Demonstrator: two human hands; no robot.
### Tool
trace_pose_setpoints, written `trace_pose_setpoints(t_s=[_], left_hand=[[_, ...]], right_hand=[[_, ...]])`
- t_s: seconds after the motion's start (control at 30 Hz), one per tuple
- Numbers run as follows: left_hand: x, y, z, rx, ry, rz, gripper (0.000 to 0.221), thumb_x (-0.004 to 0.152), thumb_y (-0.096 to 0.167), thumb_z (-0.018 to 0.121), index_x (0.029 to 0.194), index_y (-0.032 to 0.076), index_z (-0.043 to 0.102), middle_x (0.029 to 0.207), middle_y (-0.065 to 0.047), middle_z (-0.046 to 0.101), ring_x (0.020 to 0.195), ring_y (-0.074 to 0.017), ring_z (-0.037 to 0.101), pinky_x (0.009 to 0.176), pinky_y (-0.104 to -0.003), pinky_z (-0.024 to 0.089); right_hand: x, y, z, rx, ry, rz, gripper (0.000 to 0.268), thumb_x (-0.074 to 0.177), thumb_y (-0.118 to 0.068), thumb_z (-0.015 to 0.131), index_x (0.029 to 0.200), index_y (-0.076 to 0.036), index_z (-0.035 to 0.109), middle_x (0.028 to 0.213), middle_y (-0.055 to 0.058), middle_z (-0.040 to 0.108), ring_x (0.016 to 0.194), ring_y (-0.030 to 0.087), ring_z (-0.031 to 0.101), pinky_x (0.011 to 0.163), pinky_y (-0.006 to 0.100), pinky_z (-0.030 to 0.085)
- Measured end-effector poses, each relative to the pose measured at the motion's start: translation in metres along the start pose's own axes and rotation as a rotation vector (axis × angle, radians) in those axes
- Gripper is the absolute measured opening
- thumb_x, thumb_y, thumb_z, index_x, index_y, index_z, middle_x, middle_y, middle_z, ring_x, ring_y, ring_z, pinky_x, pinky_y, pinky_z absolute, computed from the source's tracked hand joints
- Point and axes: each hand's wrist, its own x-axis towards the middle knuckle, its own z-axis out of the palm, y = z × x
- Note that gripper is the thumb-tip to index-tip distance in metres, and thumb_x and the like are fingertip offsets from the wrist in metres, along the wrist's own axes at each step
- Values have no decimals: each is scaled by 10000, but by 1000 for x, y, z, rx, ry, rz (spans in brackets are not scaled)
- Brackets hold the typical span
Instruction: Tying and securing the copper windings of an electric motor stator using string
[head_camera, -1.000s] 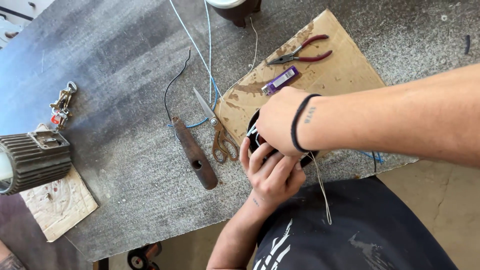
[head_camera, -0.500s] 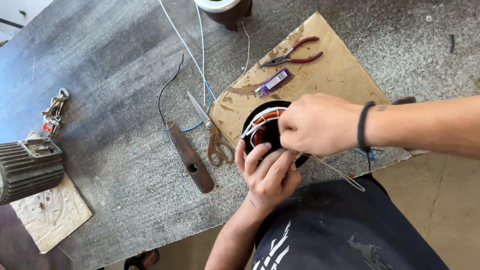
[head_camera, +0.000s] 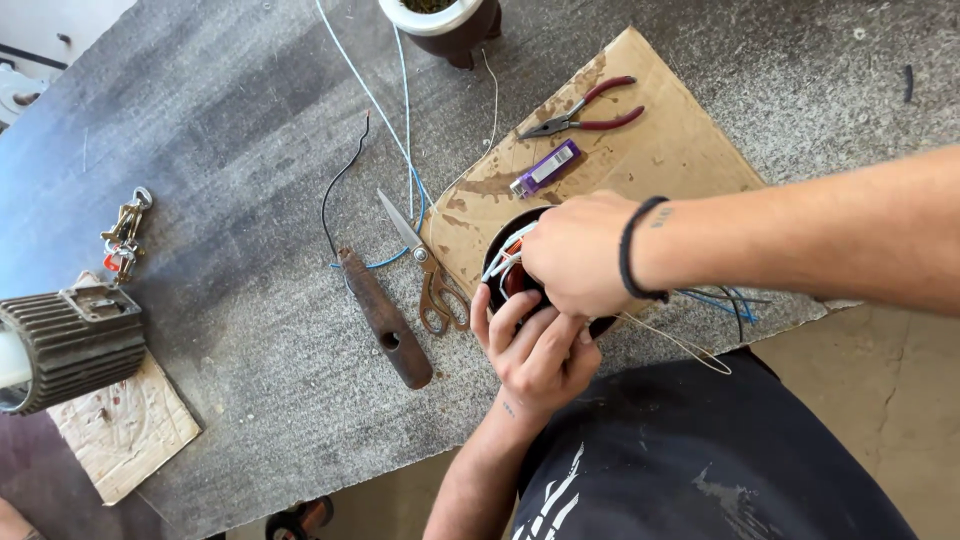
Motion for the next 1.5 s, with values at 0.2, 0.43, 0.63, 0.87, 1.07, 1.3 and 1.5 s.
trace_pose_setpoints(t_s=[0.2, 0.43, 0.63, 0.87, 1.07, 1.3, 1.5], left_hand=[[1, -2, -1, 5, 0, 27, 122, 826, 251, 683, 885, 200, 778, 789, 22, 704, 931, -213, 643, 1167, -608, 361], [-3, -1, 2, -8, 31, 6, 151, 835, 267, 688, 928, 212, 795, 834, 38, 736, 958, -205, 641, 1186, -595, 342], [-2, -2, 0, -9, 12, 31, 161, 861, 299, 696, 932, 193, 794, 864, 50, 759, 956, -194, 648, 1188, -593, 343], [4, 0, 1, -15, 10, -2, 156, 830, 257, 688, 926, 184, 785, 823, 43, 721, 931, -193, 634, 1179, -583, 354], [7, 0, 0, -22, -7, 21, 132, 824, 249, 680, 893, 206, 784, 810, 35, 711, 920, -198, 627, 1184, -580, 350], [20, 8, -11, 0, -94, 32, 161, 897, 153, 593, 757, 124, 669, 760, 18, 694, 937, -234, 606, 1162, -547, 310], [0, -3, 4, -10, 39, 42, 130, 844, 264, 684, 888, 199, 788, 831, 4, 718, 929, -230, 635, 1166, -610, 374]], right_hand=[[-25, 9, 12, 569, 145, 42, 274, 895, -266, 555, 813, -94, 753, 749, 169, 737, 824, 378, 748, 742, 497, 568], [-45, 19, -6, 684, 31, 88, 461, 931, -347, 665, 548, -94, 695, 442, 40, 581, 462, 171, 533, 554, 322, 501], [-17, 17, 9, 84, -317, -56, 419, 912, -435, 542, 596, -230, 726, 466, -59, 617, 565, 150, 678, 688, 327, 567], [-25, 24, -6, 467, -136, -14, 308, 858, -306, 571, 673, -161, 769, 524, -3, 685, 639, 175, 719, 722, 333, 581], [-31, 28, 9, 660, 115, -93, 247, 919, -271, 624, 768, -157, 783, 631, 30, 752, 690, 215, 724, 745, 381, 586], [-54, 18, -10, 324, -144, -45, 369, 921, -605, 536, 1127, -366, 726, 1054, -177, 790, 961, 56, 719, 852, 287, 522], [-47, 6, -26, 470, -101, 57, 380, 933, -466, 586, 1054, -192, 821, 882, 91, 810, 907, 284, 793, 841, 420, 591]])
